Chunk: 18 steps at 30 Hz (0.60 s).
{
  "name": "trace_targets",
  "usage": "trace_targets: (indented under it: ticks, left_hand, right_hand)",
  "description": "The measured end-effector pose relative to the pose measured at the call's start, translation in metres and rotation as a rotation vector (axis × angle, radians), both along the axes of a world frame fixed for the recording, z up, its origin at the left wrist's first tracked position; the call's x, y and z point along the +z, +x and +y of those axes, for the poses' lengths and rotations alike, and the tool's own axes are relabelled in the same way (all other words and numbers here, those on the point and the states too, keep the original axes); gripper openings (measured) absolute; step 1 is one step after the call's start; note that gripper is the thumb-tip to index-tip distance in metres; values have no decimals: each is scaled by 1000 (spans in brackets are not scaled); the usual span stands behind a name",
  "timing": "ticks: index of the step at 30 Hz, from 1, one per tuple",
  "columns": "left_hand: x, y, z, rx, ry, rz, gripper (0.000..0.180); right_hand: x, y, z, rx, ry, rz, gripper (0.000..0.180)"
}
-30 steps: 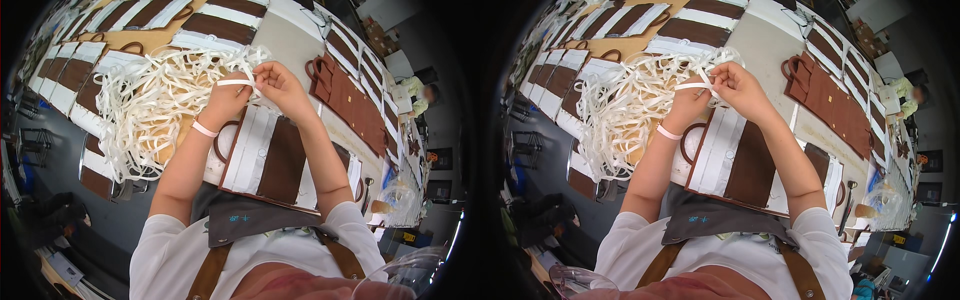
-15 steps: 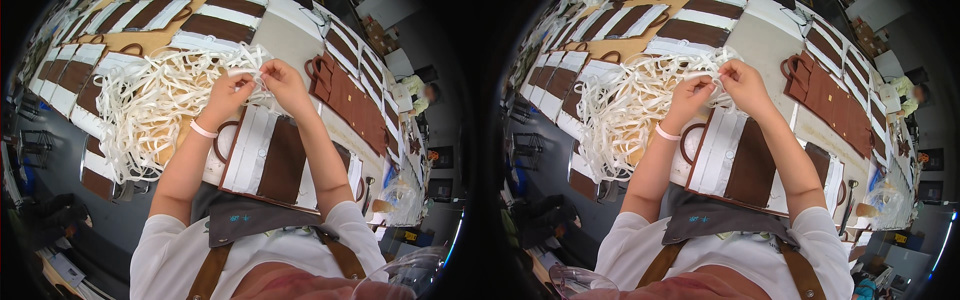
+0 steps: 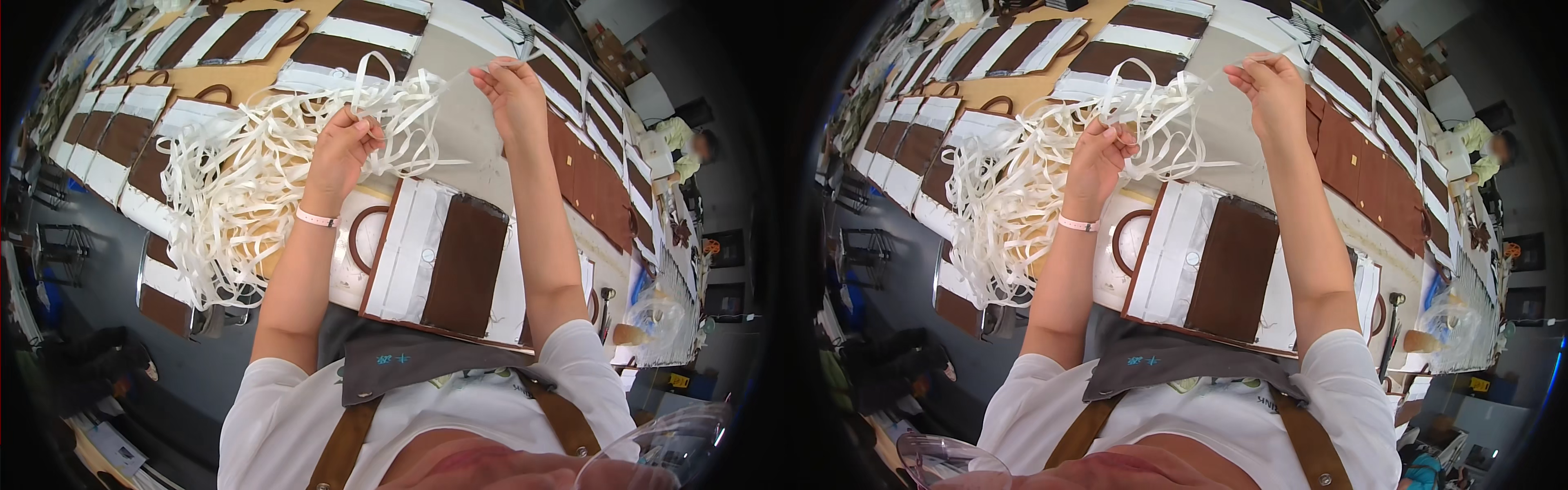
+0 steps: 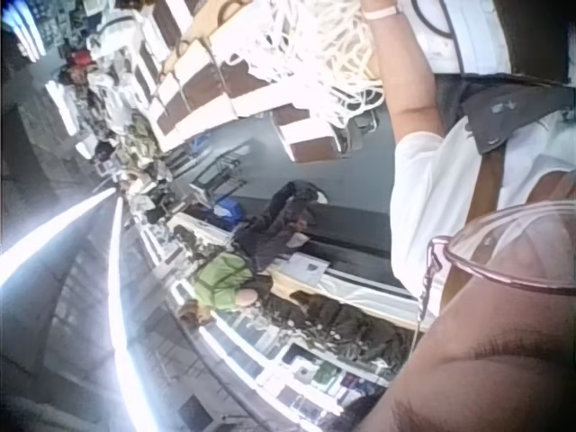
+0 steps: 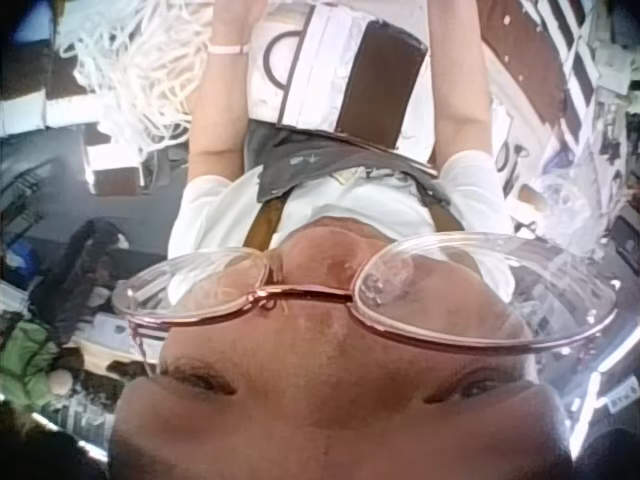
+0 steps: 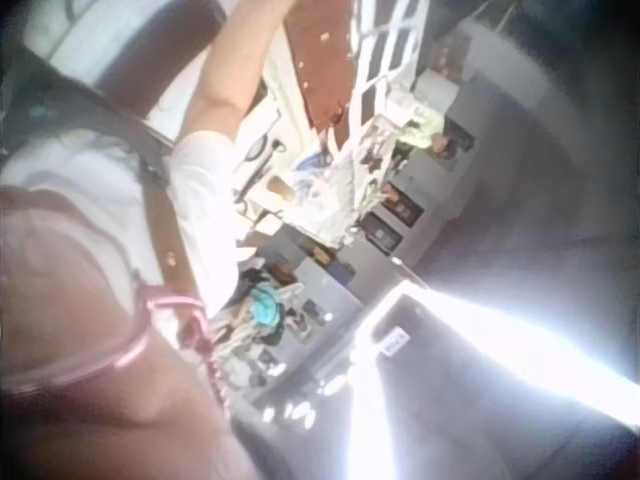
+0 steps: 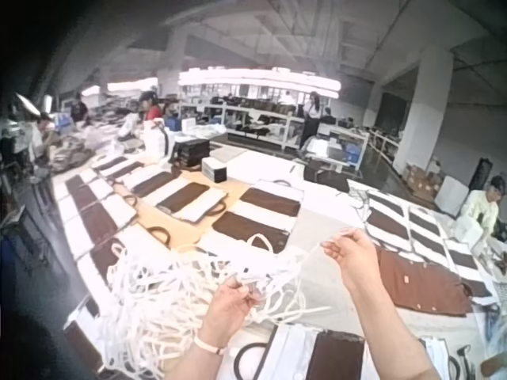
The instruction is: The person works at a factory workstation, handling white fabric strips and brown leather handbag components. They fold and align the white strips along the edges of the brown leather pieces, pressing them down to secure the placement. The task involves repetitive manual assembly of bag parts on a table.
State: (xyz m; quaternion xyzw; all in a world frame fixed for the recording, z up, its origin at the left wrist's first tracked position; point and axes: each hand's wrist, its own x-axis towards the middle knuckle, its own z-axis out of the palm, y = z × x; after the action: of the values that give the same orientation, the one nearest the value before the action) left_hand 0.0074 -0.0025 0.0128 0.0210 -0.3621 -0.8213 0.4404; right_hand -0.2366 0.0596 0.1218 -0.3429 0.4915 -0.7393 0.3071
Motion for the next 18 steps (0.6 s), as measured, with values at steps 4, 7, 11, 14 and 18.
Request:
trace_targets:
  ticks: [4, 7, 11, 14, 18]
  left_hand:
    - [-4, -1, -1, -110, -86, -54, 18]
    - [-4, -4, 4, -60, -97, -123, 26]
    - [7, -3, 7, -113, -17, -1, 38]
    - [7, 4, 3, -202, 39, 184, 44]
    - [-1, 3, -3, -87, 56, 96, 31]
  right_hand:
    - [3, 15, -5, 309, 20, 142, 16]
    - [-7, 54, 16, 495, 157, 338, 22]
    - [-28, 74, 37, 564, 444, 624, 24]
    - [-27, 73, 46, 526, 481, 863, 17]
    - [-22, 75, 54, 528, 410, 860, 22]
